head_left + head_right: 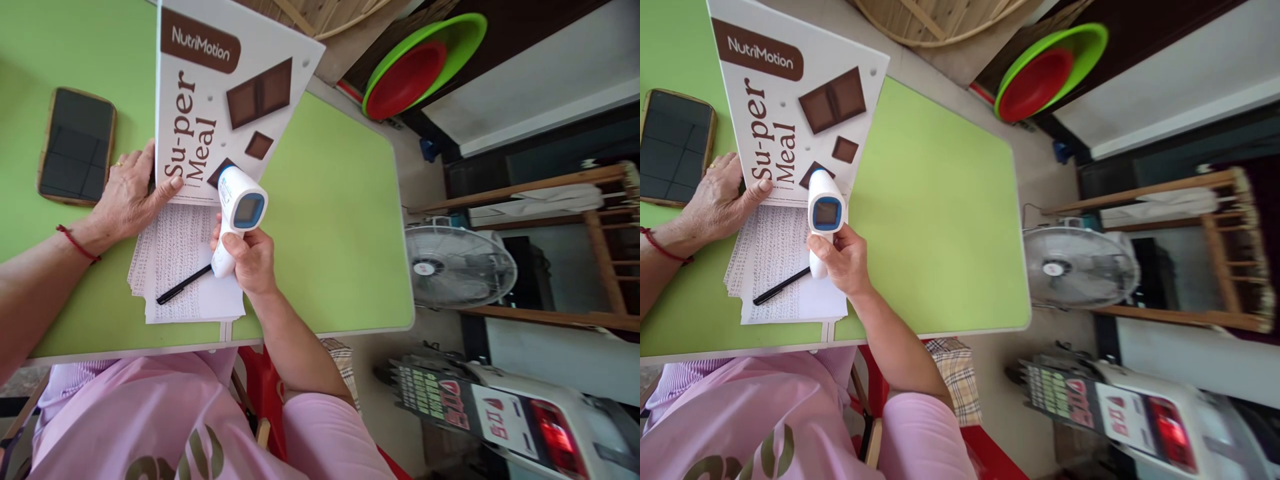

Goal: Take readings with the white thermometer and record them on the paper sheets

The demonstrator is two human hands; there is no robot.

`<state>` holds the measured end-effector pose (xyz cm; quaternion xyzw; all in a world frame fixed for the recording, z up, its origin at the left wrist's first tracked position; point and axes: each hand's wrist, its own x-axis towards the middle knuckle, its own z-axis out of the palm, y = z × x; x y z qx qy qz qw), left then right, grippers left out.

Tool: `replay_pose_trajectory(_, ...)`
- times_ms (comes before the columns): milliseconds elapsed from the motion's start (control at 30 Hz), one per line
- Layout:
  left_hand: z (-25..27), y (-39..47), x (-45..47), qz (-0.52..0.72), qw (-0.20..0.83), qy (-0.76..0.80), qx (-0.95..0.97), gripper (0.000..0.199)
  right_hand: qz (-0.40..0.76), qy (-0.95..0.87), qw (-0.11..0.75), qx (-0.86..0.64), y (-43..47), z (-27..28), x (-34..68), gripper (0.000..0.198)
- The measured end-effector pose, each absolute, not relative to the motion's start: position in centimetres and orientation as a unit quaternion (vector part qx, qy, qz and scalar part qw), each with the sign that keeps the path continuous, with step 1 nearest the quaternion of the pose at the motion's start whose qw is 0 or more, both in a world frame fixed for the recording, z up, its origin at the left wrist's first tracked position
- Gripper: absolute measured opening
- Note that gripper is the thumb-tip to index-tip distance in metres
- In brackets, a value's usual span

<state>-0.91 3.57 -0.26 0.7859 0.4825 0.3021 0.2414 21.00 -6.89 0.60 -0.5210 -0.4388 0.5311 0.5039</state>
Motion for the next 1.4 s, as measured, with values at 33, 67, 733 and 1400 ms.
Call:
replay_pose_trajectory(33,-0.2,3.5,-0.9,0.298,0.242,0.484,0.786,0.099,0.529,-0.44,0.503,-0.523,-6.9,0.6,21.0,0.052)
replay_pose_trajectory(67,-0.1,3.5,-0.9,0.298,0.242,0.483,0.787,0.098,0.529,-0.439,0.502,-0.524,-6.9,0.6,21.0,0.053)
replay_pose_trajectory(733,-0.3,3.6,-0.9,0.323,0.237,0.468,0.788,0.094,0.538,-0.44,0.497,-0.519,-6.9,0.6,20.9,0.053)
replay_pose_trajectory(1400,-0.5,3.7,-0.9,0.339,0.253,0.457,0.783,0.09,0.545,-0.435,0.494,-0.519,-6.8,0.8,21.1,0.053)
